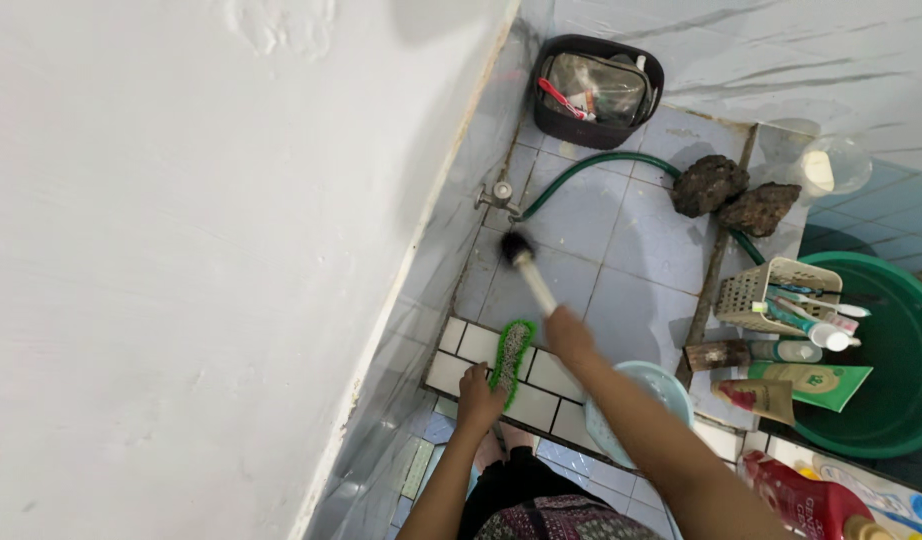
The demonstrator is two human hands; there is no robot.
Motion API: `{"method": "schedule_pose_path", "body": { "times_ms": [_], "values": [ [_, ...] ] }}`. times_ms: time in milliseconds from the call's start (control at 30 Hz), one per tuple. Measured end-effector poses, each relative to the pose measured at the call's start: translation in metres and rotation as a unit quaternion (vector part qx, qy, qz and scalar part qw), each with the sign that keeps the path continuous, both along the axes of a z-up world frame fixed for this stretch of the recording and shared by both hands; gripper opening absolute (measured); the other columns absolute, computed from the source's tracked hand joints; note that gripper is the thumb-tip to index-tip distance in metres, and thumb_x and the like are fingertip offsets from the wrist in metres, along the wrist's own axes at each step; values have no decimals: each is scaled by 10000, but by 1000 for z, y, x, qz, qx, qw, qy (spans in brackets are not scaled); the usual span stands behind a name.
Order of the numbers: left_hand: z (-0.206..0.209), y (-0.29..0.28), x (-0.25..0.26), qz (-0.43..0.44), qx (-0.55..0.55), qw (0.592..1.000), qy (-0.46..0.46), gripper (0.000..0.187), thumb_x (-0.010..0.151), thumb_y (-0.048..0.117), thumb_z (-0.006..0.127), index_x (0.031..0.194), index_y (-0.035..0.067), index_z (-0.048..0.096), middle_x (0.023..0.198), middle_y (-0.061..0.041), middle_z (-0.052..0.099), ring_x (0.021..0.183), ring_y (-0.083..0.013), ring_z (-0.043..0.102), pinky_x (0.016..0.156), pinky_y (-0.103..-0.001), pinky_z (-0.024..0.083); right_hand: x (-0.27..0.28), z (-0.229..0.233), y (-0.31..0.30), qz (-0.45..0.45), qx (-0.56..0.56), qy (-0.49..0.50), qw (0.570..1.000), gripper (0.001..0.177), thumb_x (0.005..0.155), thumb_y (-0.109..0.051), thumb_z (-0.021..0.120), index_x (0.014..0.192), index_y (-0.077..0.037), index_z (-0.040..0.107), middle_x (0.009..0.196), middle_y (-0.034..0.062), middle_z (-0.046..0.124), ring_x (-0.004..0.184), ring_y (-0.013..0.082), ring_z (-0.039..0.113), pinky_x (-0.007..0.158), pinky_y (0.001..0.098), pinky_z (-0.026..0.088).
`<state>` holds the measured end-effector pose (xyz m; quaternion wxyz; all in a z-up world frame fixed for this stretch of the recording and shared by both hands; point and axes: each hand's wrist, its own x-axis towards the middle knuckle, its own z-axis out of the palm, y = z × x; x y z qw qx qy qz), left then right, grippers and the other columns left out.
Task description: The person organizes toiletries on a ledge, pours liquid from a bottle into a water scoop, and scrubs the tiled floor and walls using a cleaning brush and a scrub pad.
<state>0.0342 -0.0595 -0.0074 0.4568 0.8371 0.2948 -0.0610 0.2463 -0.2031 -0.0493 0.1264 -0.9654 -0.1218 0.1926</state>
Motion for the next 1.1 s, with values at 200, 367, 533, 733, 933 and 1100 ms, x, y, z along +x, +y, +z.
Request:
{"method": "schedule_pose_path", "body": {
  "times_ms": [200,367,533,733,933,1100],
  "values": [
    [3,2,12,-23,14,1000,2,681,824,184,702,1423,-26,455,1418,-235,496,1319,-430,449,1103,-482,403,67,22,-60,33,-64,-97,993,418,1069,-370,486,1151,30,574,897,197,748,796,375,756,693,502,599],
    [-5,-3,17,-18,9,1000,16,671,831,190,698,1421,-9,450,1394,-228,502,1315,-424,445,1113,-478,389,126,34,-52,-157,5,-57,986,450,1076,-405,522,1064,25,656,961,252,731,878,426,725,748,532,573],
    [-9,-7,24,-4,12,1000,-26,584,877,167,666,1401,-13,484,1413,-247,508,1320,-441,461,1114,-480,404,-11,1,0,19,-11,42,999,339,1016,-337,511,1102,-14,568,994,258,717,919,450,715,823,561,560],
    [15,2,39,-16,-4,999,-51,579,881,139,651,1418,15,474,1425,-237,498,1332,-440,455,1109,-484,393,71,32,-92,-41,-70,6,997,454,1043,-395,462,1297,-22,507,1002,260,739,918,447,720,841,579,553],
    [12,-6,50,-15,-36,992,-124,536,877,108,657,1381,-16,525,1358,-246,573,1283,-427,528,1100,-472,424,117,62,-150,15,-66,-35,997,719,925,-227,545,1590,-66,321,916,311,713,866,480,710,787,574,565],
    [31,-37,76,-69,-83,978,-179,453,918,115,661,1345,-3,569,1303,-220,634,1215,-374,610,1047,-439,470,38,48,-124,27,-107,-13,994,615,995,-101,437,1588,-13,302,902,294,717,806,453,726,717,551,593]
  ]
}}
